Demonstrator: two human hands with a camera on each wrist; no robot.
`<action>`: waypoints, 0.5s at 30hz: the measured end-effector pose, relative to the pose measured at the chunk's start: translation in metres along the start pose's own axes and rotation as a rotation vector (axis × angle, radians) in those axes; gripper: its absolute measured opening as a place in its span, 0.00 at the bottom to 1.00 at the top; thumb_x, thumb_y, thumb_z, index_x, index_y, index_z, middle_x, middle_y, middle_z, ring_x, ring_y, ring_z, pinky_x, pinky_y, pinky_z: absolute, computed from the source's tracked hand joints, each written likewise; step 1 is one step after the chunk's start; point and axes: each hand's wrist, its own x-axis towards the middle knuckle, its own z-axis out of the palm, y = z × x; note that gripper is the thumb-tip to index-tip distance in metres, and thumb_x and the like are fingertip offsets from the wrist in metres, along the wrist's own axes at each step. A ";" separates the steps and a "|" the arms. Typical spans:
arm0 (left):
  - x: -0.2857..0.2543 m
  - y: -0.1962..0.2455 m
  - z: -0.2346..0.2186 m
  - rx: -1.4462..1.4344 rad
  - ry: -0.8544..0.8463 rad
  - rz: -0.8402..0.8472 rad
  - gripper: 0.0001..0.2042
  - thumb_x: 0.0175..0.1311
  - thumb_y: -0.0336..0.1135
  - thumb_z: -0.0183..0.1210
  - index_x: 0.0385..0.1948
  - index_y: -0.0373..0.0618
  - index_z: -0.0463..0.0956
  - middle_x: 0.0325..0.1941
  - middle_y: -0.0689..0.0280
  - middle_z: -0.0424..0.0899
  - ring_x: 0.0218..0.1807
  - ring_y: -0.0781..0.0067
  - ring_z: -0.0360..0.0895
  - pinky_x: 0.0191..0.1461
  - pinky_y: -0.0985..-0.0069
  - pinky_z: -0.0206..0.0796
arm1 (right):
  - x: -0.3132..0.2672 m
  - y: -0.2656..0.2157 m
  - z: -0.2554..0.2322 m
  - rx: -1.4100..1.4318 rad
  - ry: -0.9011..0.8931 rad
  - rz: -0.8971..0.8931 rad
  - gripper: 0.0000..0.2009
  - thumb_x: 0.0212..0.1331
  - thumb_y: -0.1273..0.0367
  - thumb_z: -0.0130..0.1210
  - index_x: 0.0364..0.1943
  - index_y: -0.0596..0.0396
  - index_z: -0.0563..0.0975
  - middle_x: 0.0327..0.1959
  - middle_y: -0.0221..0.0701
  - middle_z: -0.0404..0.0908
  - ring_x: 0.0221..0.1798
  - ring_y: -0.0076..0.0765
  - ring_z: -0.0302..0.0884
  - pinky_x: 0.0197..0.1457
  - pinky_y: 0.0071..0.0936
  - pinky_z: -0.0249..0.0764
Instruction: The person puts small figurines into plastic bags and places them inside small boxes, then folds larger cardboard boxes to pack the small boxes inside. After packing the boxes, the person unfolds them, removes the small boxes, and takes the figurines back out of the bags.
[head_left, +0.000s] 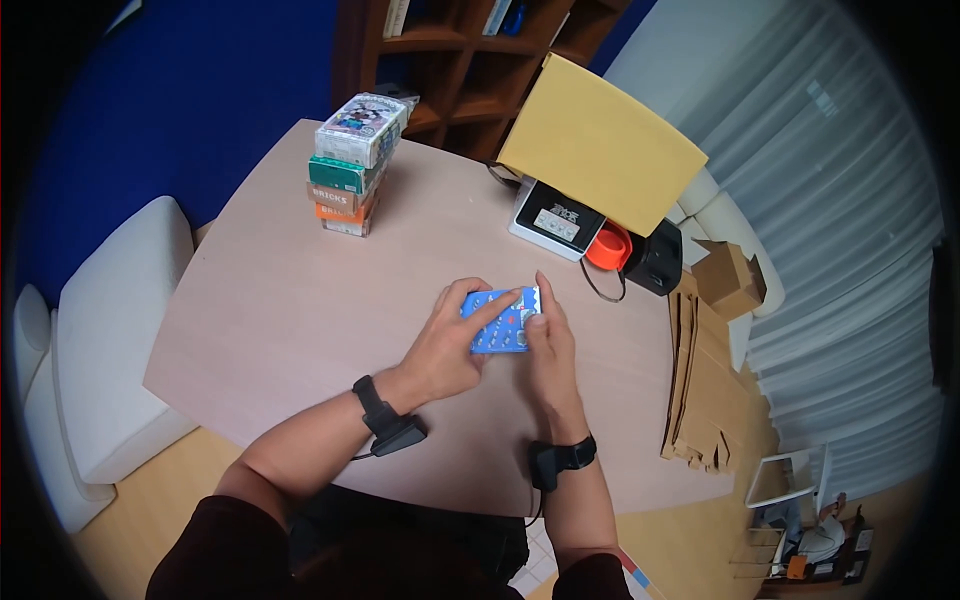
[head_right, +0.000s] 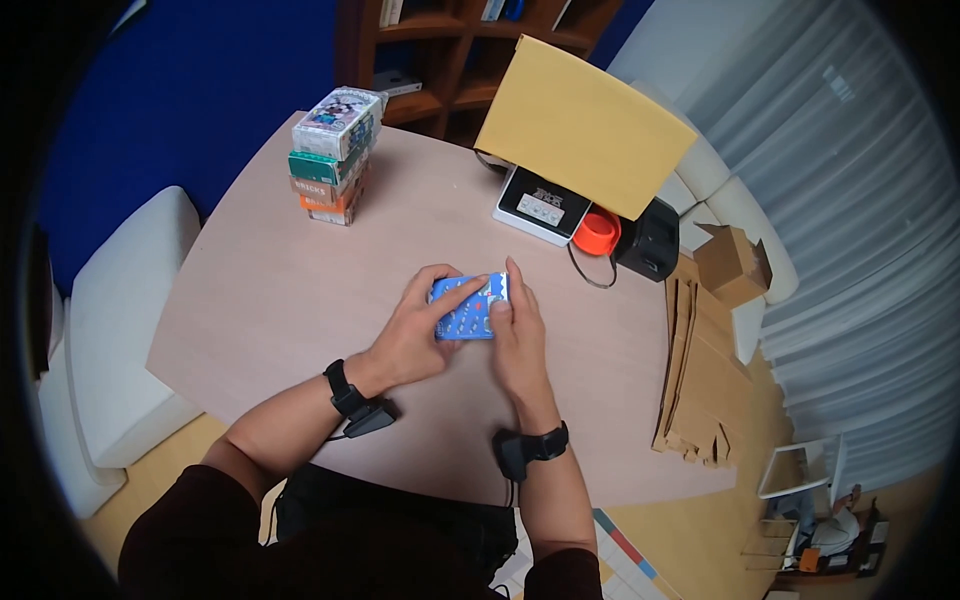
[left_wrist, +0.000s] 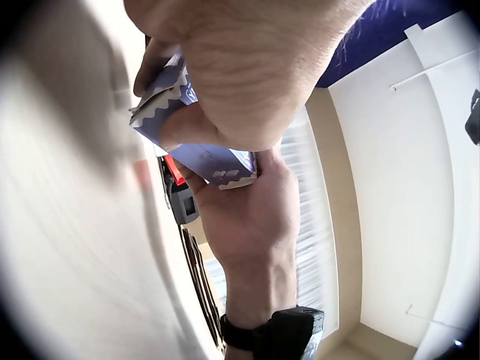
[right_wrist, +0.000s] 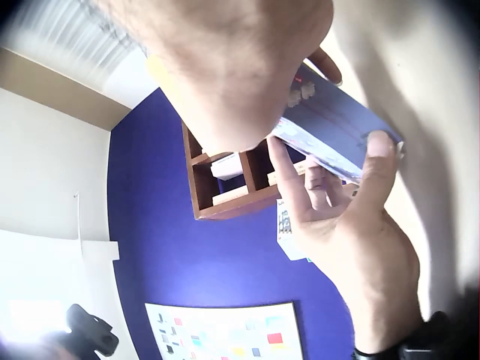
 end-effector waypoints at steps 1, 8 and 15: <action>0.000 0.000 0.001 -0.001 0.009 -0.003 0.42 0.48 0.18 0.72 0.73 0.56 0.75 0.66 0.50 0.69 0.68 0.42 0.71 0.72 0.60 0.69 | 0.000 0.000 0.001 0.005 0.000 -0.005 0.30 0.80 0.62 0.47 0.79 0.64 0.62 0.68 0.49 0.76 0.72 0.48 0.73 0.76 0.39 0.67; 0.002 0.009 -0.004 0.097 0.083 0.122 0.39 0.47 0.21 0.72 0.69 0.55 0.79 0.66 0.48 0.71 0.67 0.39 0.71 0.71 0.56 0.70 | 0.000 0.000 -0.002 -0.009 -0.026 -0.085 0.32 0.75 0.66 0.55 0.79 0.65 0.62 0.75 0.54 0.72 0.74 0.55 0.74 0.76 0.39 0.68; 0.042 0.032 -0.087 0.408 0.538 0.172 0.31 0.54 0.37 0.75 0.65 0.59 0.83 0.67 0.46 0.74 0.65 0.40 0.75 0.66 0.54 0.73 | -0.008 -0.033 -0.004 -0.033 0.028 -0.260 0.30 0.63 0.77 0.59 0.73 0.62 0.72 0.72 0.49 0.77 0.62 0.44 0.84 0.68 0.36 0.77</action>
